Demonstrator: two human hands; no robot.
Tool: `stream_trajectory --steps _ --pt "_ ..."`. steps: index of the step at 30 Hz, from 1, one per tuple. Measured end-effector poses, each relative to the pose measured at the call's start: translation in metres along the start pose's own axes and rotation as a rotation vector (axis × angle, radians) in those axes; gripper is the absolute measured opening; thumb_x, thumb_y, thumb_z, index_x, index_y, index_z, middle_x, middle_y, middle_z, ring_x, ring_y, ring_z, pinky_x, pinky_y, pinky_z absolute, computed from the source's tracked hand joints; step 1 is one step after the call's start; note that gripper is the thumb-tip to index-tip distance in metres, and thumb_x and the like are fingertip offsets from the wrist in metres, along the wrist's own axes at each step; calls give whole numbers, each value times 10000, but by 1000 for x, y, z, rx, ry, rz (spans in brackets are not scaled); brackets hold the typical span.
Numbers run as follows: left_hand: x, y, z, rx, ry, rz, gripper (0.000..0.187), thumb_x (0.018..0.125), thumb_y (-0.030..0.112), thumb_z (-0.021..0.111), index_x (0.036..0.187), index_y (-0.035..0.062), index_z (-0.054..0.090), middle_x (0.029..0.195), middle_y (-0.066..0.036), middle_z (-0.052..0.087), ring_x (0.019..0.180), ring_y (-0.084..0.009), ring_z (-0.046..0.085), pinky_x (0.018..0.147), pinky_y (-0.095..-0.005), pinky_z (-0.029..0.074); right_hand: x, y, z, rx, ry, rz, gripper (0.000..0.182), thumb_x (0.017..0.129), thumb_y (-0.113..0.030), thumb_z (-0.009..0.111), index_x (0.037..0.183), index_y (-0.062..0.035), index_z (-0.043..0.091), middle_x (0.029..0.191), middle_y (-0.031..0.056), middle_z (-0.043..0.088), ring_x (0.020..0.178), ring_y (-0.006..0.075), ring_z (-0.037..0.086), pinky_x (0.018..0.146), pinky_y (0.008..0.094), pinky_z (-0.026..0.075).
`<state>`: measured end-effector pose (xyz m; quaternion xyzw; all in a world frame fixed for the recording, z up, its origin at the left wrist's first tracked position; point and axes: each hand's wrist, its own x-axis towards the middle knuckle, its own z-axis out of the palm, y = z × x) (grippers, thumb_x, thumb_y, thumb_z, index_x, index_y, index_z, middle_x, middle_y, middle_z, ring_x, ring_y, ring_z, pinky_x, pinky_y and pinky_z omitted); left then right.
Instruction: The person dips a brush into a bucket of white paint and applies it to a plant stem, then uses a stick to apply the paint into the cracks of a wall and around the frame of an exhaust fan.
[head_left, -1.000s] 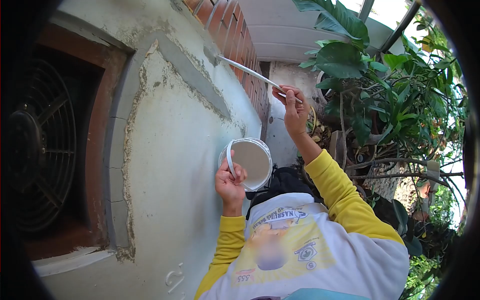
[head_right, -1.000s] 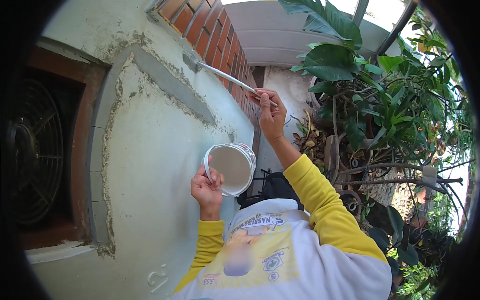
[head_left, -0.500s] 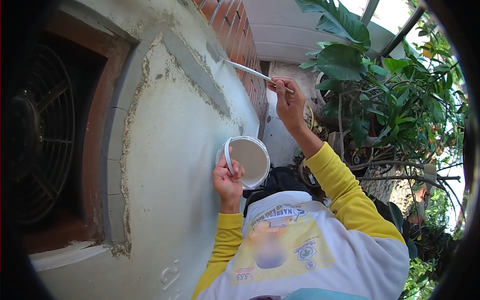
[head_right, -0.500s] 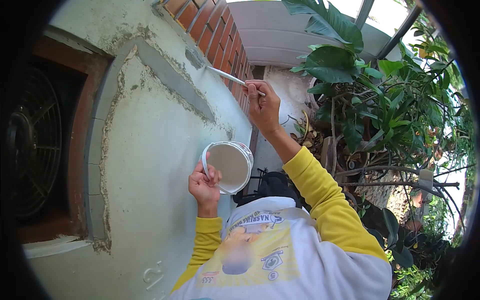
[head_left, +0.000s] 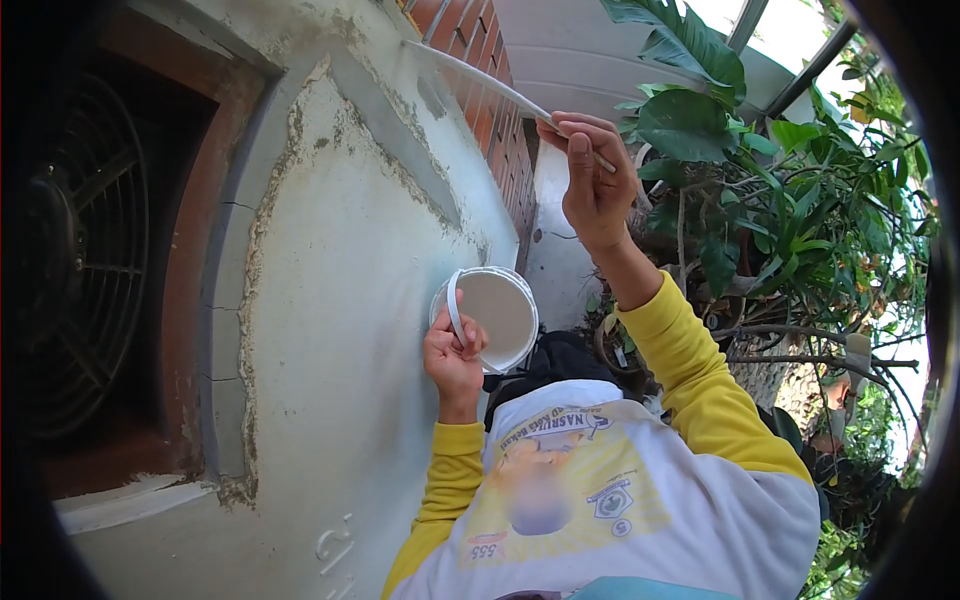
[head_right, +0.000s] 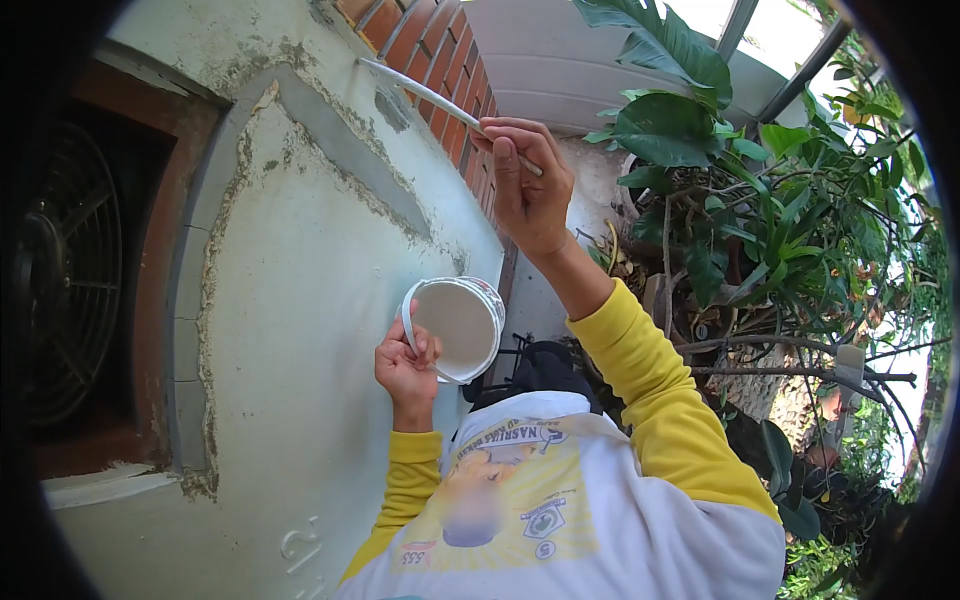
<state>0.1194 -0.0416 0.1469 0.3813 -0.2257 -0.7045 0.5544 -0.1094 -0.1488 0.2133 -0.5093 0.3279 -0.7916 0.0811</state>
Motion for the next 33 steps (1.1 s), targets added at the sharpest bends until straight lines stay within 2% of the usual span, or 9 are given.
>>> stream_trajectory --steps 10,19,28,33 --pt "0 -1 2 15 5 -2 579 746 211 326 1200 -76 542 588 -37 444 438 -109 269 474 -264 302 -66 35 -24 -66 -34 192 132 943 -33 480 940 72 558 1006 156 591 912 211 648 832 299 551" --pt "-2 -1 -1 -17 -10 -5 588 736 177 320 1230 -74 516 607 -48 446 455 -113 282 462 -253 303 -84 50 -34 -134 -67 346 141 944 -47 487 920 72 559 985 139 595 864 200 651 807 296 559" --pt "-4 0 3 7 20 8 578 748 214 335 1205 -78 534 592 -37 443 438 -109 283 472 -261 307 -2 16 1 -195 -13 110 162 937 -74 527 863 54 592 855 122 637 796 171 664 681 250 546" --pt "-5 -2 1 -17 -12 -5 574 745 210 340 1204 -76 533 593 -40 451 438 -109 288 473 -260 307 38 -13 15 -93 8 -21 137 934 -50 520 888 60 588 904 134 632 812 181 667 712 266 560"
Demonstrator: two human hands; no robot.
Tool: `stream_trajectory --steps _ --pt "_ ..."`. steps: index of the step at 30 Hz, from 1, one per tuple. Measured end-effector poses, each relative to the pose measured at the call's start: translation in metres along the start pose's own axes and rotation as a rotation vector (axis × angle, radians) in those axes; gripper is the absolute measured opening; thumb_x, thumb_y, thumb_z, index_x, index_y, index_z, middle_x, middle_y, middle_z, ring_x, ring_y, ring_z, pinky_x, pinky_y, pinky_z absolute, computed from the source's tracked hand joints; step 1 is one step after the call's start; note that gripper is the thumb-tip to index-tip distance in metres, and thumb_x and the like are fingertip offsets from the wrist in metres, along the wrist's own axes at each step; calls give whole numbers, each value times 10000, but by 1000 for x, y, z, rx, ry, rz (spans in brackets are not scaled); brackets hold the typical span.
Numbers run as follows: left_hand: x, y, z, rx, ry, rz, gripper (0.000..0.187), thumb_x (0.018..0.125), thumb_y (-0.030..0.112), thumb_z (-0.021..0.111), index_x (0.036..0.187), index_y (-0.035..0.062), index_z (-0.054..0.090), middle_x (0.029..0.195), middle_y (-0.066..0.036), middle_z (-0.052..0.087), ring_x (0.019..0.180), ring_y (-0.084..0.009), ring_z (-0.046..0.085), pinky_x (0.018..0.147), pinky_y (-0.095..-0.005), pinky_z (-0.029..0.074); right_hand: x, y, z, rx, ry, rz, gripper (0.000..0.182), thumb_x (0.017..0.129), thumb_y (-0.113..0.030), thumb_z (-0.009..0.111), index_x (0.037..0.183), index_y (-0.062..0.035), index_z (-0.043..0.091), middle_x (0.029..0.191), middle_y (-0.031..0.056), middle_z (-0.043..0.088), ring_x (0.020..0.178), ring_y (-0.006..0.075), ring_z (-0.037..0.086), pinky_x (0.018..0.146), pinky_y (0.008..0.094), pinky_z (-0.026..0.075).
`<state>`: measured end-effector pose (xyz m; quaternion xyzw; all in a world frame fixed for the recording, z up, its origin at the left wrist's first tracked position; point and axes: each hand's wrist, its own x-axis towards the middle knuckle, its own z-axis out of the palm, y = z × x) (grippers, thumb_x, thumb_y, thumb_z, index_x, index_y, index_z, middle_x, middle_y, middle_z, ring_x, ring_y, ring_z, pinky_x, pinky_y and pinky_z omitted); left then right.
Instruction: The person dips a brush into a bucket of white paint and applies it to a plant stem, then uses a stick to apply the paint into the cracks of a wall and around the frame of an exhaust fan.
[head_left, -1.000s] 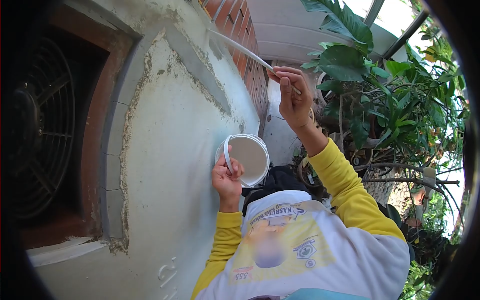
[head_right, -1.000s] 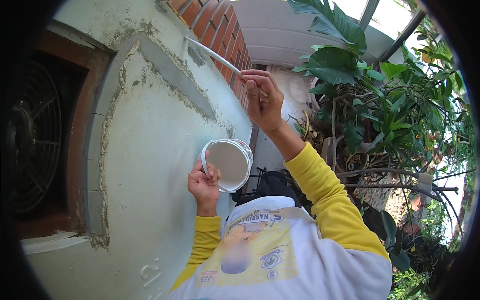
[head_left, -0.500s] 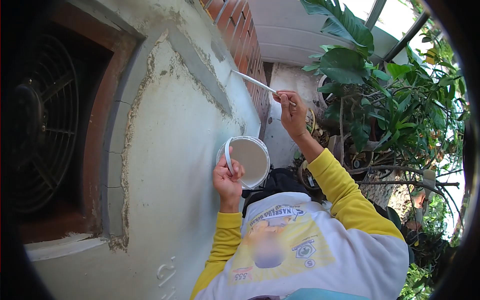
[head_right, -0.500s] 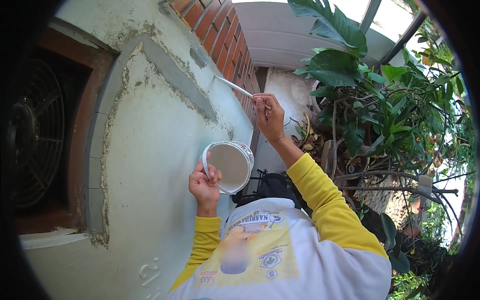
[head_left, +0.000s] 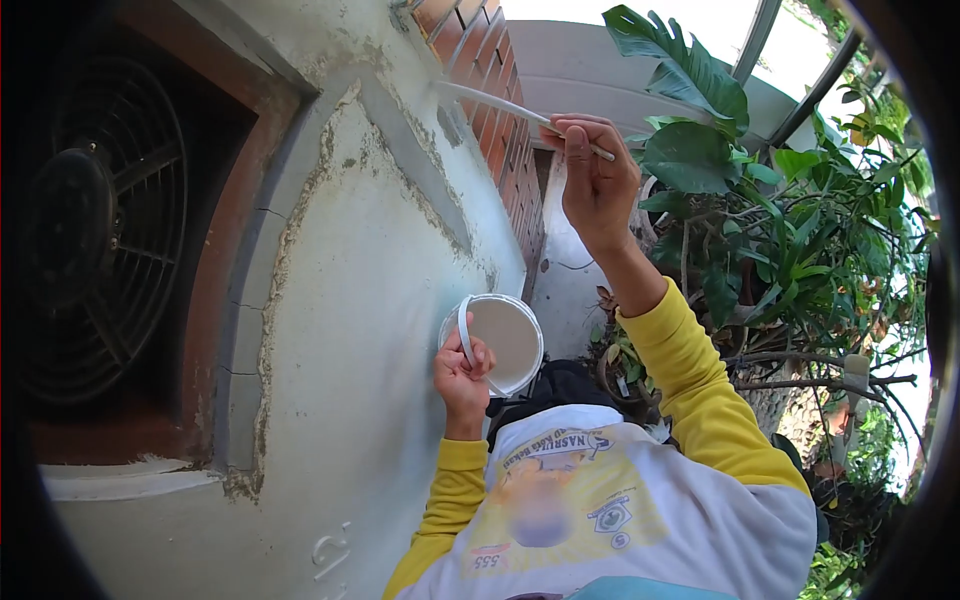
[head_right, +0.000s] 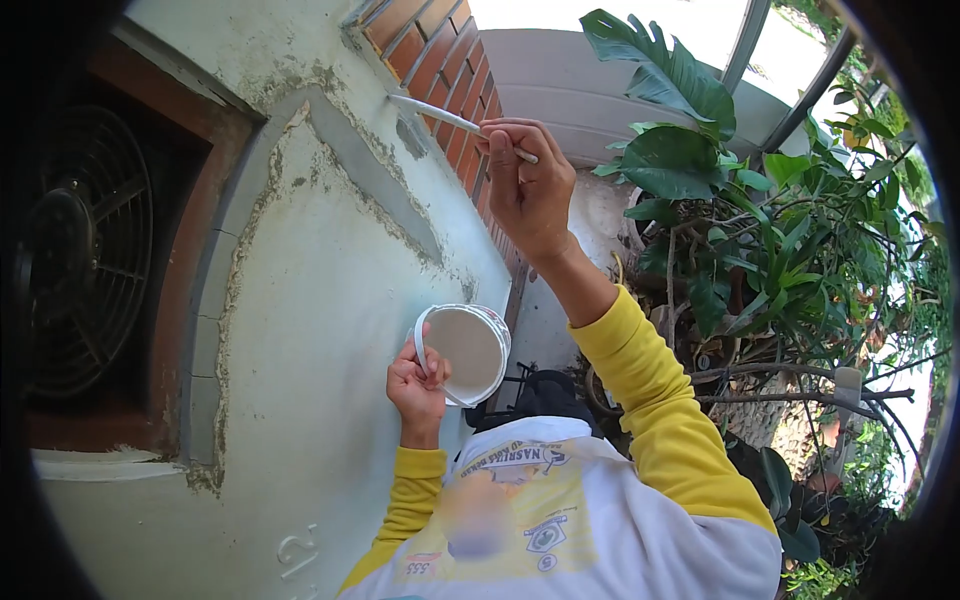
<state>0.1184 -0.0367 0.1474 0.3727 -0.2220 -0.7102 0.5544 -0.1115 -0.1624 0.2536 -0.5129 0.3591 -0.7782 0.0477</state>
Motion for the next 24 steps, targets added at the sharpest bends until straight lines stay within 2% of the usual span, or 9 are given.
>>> stream_trajectory --steps 5,8,16,24 --pt "-1 1 0 -24 -1 -5 565 743 203 348 1200 -72 535 594 -42 456 438 -108 289 473 -258 303 26 -17 11 128 51 -191 129 936 -22 490 943 67 583 990 169 614 857 201 664 760 286 564" --pt "-1 1 -1 -15 -10 -8 565 739 201 349 1199 -68 537 594 -42 454 436 -108 289 473 -257 302 33 -12 19 98 39 -238 115 931 -22 501 954 54 584 990 163 618 860 199 660 747 282 555" --pt "-3 5 -6 -38 -31 3 574 743 196 346 1227 -62 513 608 -46 445 445 -106 284 458 -255 294 -21 2 -1 -88 -62 -179 95 921 -30 522 951 32 587 986 155 625 842 193 655 727 268 531" --pt "-3 2 -7 -45 -40 6 580 743 187 342 1245 -56 503 608 -41 440 449 -106 283 454 -249 288 20 -13 7 -1 48 -242 96 927 -33 514 942 37 578 998 155 621 853 204 657 712 269 528"
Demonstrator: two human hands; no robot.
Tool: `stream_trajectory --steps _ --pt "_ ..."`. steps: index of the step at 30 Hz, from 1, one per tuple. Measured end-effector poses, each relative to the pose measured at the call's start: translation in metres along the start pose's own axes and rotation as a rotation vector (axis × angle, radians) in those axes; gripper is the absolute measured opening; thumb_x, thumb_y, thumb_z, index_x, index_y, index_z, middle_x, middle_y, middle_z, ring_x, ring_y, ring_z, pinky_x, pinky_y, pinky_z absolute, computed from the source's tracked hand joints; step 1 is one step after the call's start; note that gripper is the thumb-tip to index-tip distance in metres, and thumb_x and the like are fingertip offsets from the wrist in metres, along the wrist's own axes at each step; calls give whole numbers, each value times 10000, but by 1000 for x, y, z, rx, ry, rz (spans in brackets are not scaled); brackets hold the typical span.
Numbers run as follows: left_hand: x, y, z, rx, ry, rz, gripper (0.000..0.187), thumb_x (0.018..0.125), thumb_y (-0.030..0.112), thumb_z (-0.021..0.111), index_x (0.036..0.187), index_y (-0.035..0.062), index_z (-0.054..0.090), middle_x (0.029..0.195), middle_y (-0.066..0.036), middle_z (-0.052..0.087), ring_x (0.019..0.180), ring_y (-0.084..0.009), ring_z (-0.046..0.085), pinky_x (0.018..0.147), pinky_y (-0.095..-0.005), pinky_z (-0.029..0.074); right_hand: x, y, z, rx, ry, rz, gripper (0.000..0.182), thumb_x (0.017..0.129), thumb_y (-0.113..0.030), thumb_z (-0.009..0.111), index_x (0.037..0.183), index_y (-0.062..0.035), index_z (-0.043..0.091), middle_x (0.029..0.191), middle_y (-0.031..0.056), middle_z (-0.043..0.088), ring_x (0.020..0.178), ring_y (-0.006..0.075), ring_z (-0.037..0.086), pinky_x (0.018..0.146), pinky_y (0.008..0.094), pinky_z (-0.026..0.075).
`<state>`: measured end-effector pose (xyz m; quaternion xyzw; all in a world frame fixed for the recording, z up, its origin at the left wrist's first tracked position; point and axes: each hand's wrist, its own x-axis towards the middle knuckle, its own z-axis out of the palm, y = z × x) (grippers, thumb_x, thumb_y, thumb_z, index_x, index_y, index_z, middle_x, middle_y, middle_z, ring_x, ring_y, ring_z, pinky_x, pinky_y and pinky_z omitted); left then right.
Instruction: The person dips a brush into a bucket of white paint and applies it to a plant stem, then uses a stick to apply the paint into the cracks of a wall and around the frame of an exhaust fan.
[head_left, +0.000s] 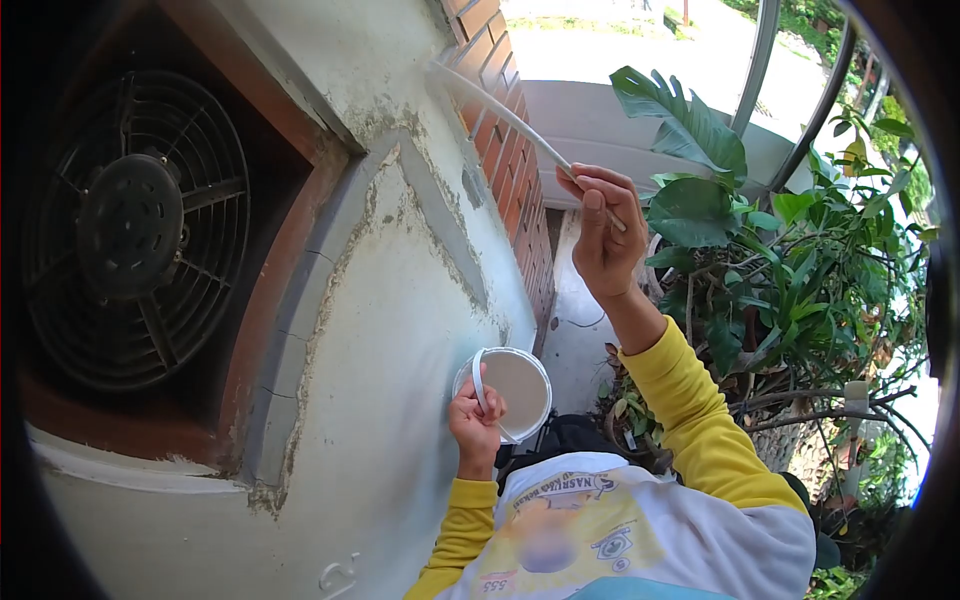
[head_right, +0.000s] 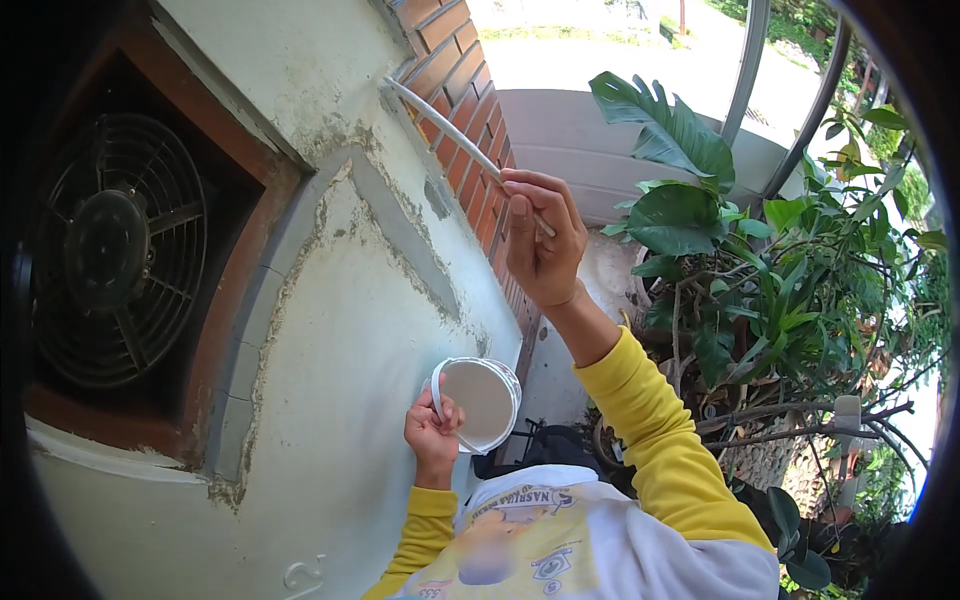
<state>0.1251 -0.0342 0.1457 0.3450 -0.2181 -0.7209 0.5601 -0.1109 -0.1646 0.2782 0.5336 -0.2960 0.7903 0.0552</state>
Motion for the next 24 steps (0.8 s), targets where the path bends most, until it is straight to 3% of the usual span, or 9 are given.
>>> stream_trajectory --steps 7,11,14,17,20,21,24 --pt "0 3 -1 -2 8 16 564 738 199 344 1206 -49 541 596 -41 449 436 -108 288 461 -260 297 5 -17 1 -117 -183 -74 65 910 -5 530 943 28 575 975 149 625 792 196 655 675 260 519" --pt "0 3 -1 -6 38 7 561 730 202 343 1182 -51 560 589 -44 452 429 -111 293 457 -266 296 22 -14 -2 -61 -98 -97 73 908 -15 541 948 35 578 979 152 619 822 195 668 683 264 534" --pt "-1 4 -3 -8 12 11 562 730 202 342 1179 -55 560 586 -44 454 427 -112 291 453 -267 294 56 -15 1 220 54 97 135 933 -67 524 947 57 573 940 149 641 833 210 679 692 264 549" --pt "1 4 -8 0 5 28 564 731 200 339 1182 -59 557 584 -44 454 425 -112 287 453 -267 294 96 -7 -11 164 63 296 241 960 -140 493 930 84 577 854 151 669 784 218 690 690 265 560" --pt "-2 6 -4 7 9 30 568 733 201 337 1191 -56 554 583 -45 453 422 -111 287 452 -268 294 135 -4 -13 -1 -13 287 310 971 -189 476 913 93 589 775 154 682 720 216 694 680 269 560" --pt "-3 7 -3 7 7 28 568 734 202 337 1193 -55 554 582 -45 453 422 -111 289 452 -268 295 144 6 -13 72 -4 275 315 968 -189 480 893 94 597 765 161 682 702 215 696 677 265 558" --pt "-5 6 -2 5 -2 23 567 740 207 335 1195 -50 555 583 -44 453 422 -110 294 453 -266 298 175 3 -11 39 -76 348 249 955 -132 487 926 102 567 831 203 671 761 257 691 742 316 582"
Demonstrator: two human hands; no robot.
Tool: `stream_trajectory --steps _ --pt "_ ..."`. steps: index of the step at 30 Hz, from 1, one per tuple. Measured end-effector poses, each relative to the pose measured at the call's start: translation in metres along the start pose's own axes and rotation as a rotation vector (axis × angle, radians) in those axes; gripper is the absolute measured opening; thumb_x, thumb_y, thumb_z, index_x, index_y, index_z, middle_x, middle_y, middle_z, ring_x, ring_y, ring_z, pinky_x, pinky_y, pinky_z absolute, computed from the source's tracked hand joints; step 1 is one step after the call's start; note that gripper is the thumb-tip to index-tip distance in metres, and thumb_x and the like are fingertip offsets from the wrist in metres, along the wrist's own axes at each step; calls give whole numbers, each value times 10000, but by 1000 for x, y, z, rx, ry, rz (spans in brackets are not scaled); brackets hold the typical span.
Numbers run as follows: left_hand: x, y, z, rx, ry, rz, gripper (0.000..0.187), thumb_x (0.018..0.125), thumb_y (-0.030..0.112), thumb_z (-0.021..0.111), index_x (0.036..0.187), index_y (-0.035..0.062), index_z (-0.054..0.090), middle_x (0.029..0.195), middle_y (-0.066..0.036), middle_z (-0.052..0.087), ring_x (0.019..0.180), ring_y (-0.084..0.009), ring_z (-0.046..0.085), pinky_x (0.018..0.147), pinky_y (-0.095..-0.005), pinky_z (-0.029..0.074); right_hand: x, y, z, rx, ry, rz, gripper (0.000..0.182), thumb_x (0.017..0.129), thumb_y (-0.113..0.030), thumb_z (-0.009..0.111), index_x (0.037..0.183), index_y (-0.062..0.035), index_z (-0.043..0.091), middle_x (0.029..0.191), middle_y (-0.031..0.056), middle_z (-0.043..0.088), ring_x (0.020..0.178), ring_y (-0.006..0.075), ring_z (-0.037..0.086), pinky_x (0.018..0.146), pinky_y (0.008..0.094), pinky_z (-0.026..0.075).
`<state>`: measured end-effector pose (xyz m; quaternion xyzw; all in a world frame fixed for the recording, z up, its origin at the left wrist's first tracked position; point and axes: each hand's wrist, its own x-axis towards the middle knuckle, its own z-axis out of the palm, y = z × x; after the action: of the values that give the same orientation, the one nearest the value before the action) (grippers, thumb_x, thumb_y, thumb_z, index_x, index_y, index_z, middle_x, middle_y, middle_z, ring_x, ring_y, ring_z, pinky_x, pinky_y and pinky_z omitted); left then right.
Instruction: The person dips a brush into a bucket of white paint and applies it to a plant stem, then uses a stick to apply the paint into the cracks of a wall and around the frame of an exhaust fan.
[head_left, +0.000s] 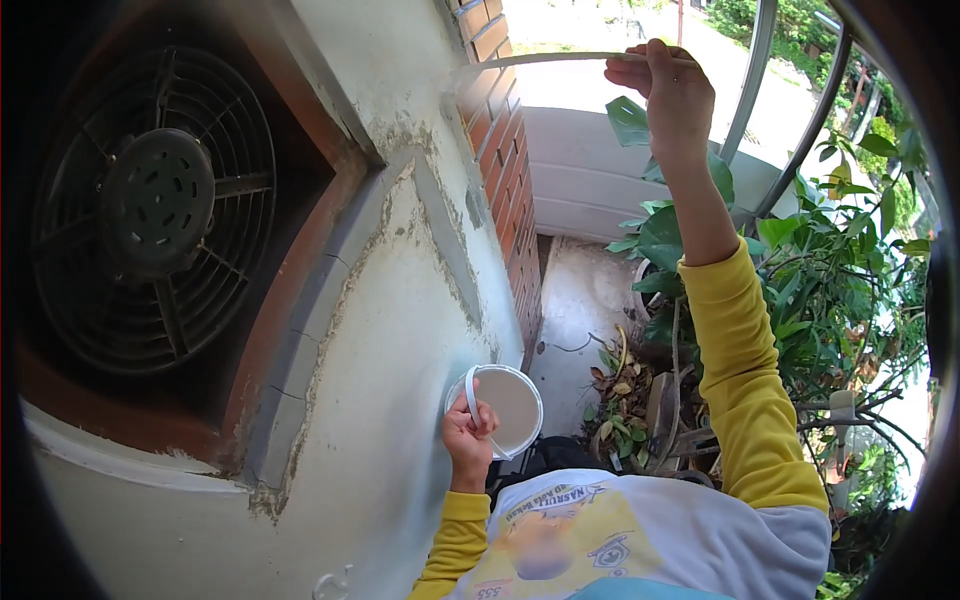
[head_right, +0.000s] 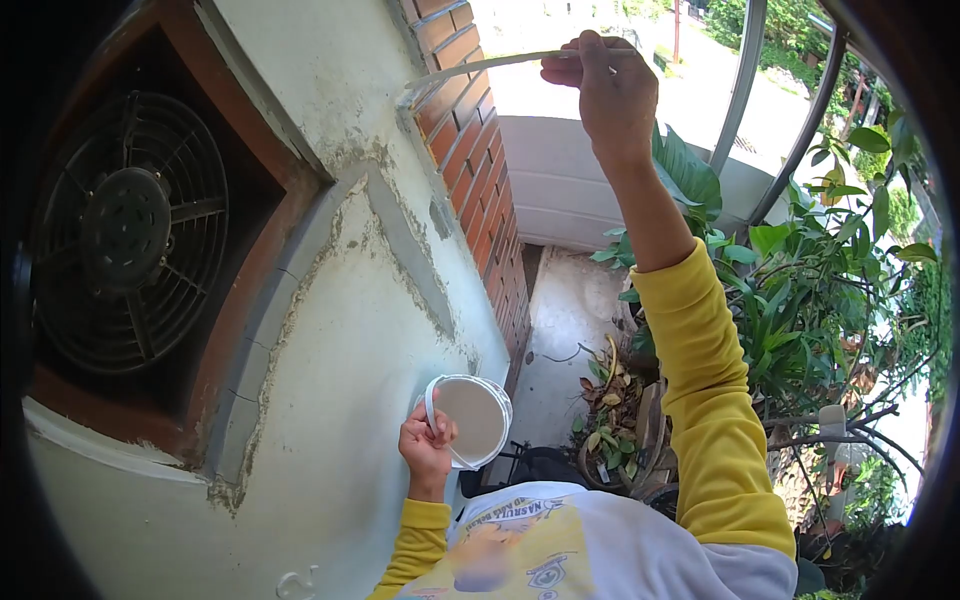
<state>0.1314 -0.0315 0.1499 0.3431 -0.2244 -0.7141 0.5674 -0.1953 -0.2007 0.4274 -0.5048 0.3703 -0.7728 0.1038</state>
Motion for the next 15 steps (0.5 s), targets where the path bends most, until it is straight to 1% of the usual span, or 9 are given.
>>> stream_trajectory --steps 1,4,5,8,9,12,13,15 --pt "1 -1 -1 1 -3 0 566 742 209 335 1195 -48 557 583 -43 454 422 -110 295 453 -265 299 8 1 0 7 -16 -27 247 957 -143 485 919 88 565 827 202 669 739 262 692 742 312 582" --pt "1 0 -3 5 6 2 561 744 208 334 1189 -46 563 584 -41 454 423 -109 295 455 -265 302 32 6 2 111 -37 51 235 957 -139 485 925 80 564 821 202 667 743 263 692 738 315 585" --pt "1 0 -2 5 12 4 559 744 207 334 1186 -46 565 584 -41 454 423 -109 295 456 -265 303 37 6 3 74 -30 64 237 964 -154 478 929 63 568 824 183 673 761 236 693 730 300 577" --pt "0 2 1 12 25 12 560 741 203 335 1186 -47 564 583 -41 451 423 -111 290 456 -268 303 55 0 14 126 18 33 210 962 -163 485 846 12 494 669 122 616 561 195 643 524 295 562" --pt "0 2 2 11 26 11 560 740 202 336 1186 -48 564 582 -42 450 423 -112 288 455 -268 303 63 1 13 79 -12 21 210 962 -162 470 867 22 504 681 124 604 561 202 635 541 305 574" --pt "-1 2 2 6 23 7 559 738 198 337 1185 -49 565 581 -44 447 424 -114 284 452 -269 301 77 -10 20 24 -7 65 215 963 -158 466 856 26 496 661 120 590 553 208 632 536 317 576" --pt "0 2 1 5 16 5 559 737 196 337 1185 -48 565 582 -44 446 425 -114 283 451 -270 300 86 -3 19 93 -38 65 216 962 -156 467 856 30 493 663 125 589 558 220 637 529 329 578" --pt "0 3 1 5 14 3 556 737 191 337 1184 -48 566 582 -46 445 425 -114 281 449 -270 299 99 5 17 96 -63 61 213 963 -147 453 858 35 492 665 130 587 559 227 637 527 340 580"
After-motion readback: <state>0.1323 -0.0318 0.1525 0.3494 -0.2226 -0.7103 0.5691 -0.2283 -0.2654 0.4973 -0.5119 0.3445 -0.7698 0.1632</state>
